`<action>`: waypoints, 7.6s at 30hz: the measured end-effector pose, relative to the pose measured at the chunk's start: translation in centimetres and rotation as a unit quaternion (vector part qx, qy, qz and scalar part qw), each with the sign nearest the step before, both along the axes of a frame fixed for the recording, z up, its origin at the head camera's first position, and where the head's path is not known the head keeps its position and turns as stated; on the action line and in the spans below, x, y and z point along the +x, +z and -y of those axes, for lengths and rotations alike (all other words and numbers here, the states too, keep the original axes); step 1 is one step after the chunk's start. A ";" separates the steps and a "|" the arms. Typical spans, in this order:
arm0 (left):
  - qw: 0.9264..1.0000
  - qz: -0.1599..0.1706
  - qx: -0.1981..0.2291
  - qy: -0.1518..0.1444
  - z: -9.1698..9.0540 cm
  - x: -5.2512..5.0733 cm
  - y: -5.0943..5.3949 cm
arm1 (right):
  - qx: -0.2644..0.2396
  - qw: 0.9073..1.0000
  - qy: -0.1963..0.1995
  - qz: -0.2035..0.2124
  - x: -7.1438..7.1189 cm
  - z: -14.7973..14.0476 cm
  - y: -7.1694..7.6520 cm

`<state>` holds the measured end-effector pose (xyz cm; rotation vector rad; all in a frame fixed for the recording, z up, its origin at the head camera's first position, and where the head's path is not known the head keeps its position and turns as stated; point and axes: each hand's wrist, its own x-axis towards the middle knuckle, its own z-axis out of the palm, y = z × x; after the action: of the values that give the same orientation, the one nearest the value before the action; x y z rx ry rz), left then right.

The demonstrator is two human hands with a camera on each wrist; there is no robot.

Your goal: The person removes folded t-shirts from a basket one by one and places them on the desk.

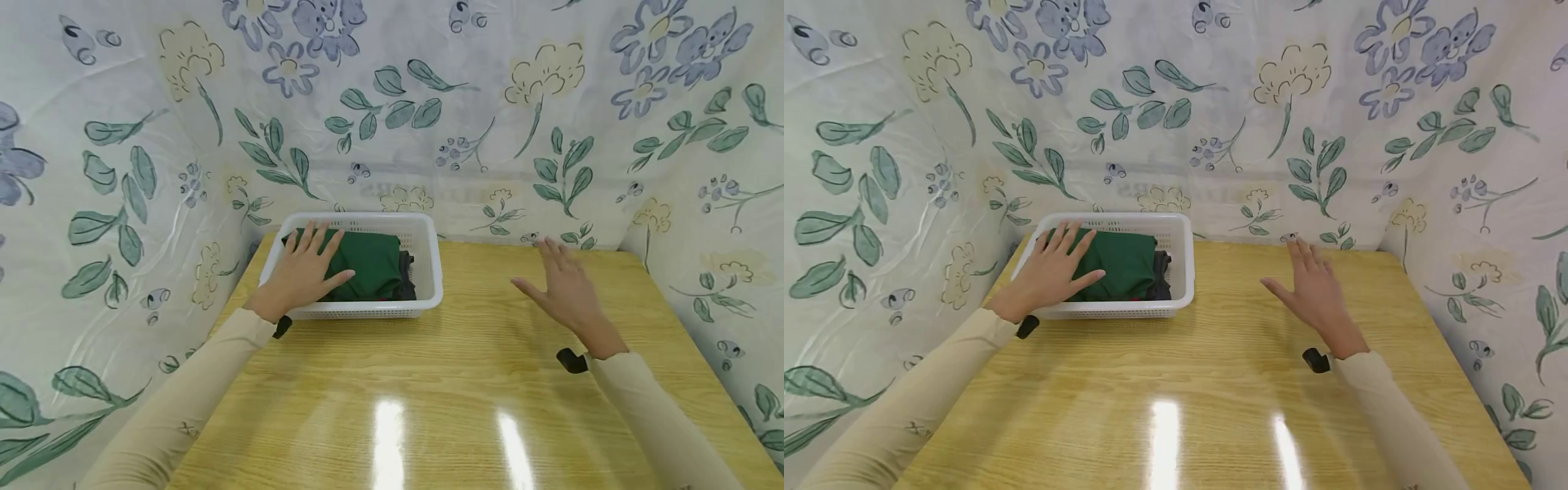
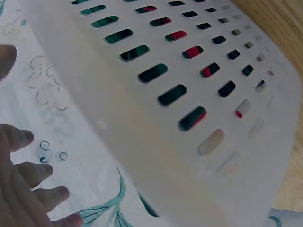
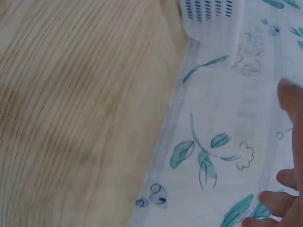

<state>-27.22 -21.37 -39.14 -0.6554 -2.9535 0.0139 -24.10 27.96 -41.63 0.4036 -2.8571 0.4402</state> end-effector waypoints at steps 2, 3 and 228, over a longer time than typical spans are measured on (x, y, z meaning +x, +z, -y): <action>1.000 -0.014 0.005 0.000 0.3 -0.1 -0.1 | -0.016 1.000 -0.002 0.008 -0.1 0.7 0.0; 1.000 -0.024 0.010 -0.001 0.4 -0.1 -0.1 | -0.025 1.000 -0.003 0.011 -0.2 1.0 -0.1; 0.854 0.235 0.464 0.023 -24.6 -3.3 0.9 | -0.437 0.879 -0.051 0.182 -3.3 -3.4 0.4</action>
<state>-30.48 3.23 -38.23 -0.4521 -2.8232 -1.6497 -27.41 31.33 -41.18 -0.0151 -2.5860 1.8240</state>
